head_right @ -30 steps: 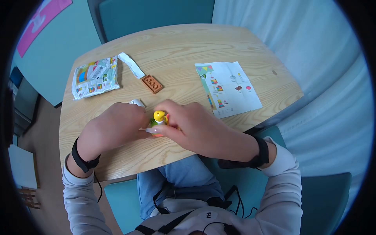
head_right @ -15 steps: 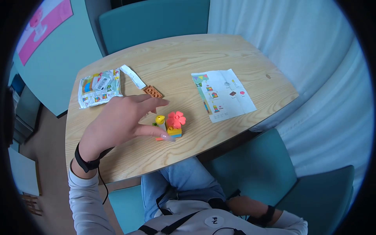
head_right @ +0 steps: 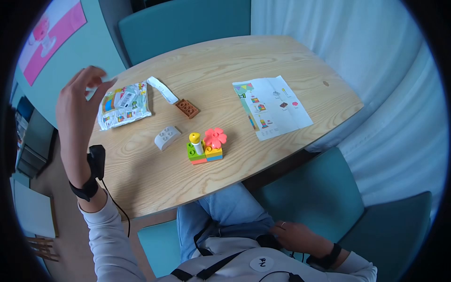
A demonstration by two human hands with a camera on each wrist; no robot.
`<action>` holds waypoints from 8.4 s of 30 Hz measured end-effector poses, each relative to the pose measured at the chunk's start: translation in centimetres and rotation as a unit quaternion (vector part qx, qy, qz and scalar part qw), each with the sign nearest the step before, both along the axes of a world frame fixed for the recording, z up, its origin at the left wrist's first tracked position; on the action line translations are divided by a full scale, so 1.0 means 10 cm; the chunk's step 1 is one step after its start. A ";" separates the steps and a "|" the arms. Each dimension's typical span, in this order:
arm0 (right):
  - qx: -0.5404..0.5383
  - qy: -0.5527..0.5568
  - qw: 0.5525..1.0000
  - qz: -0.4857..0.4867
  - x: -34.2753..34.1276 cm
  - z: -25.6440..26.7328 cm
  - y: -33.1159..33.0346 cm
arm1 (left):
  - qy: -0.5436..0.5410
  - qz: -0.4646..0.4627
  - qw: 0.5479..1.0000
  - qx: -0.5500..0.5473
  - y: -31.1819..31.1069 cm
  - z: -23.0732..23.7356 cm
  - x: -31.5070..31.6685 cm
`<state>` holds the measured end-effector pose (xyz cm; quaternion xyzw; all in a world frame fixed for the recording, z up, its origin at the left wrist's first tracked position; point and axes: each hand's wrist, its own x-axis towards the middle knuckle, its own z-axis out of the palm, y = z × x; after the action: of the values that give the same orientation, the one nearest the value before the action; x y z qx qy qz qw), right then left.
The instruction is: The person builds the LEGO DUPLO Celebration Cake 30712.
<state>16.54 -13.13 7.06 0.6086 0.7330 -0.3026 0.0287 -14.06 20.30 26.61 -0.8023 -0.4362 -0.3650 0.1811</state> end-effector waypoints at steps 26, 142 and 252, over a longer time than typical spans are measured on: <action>0.218 -0.086 0.826 0.513 -0.09 -0.08 0.39 | 0.139 -0.054 0.958 -0.245 -0.15 -0.04 -0.09; 0.022 0.032 0.981 0.189 -0.35 -0.53 0.43 | 0.249 -0.131 0.908 -0.310 0.24 -1.00 0.42; 0.618 0.051 0.773 -0.136 -1.07 0.40 2.40 | 0.233 -0.160 0.900 -0.332 0.39 -0.96 0.41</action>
<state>5.85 10.87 11.11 0.5720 0.6724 0.1844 -0.4321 -9.97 24.21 17.01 -0.9370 -0.3432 -0.0258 -0.0602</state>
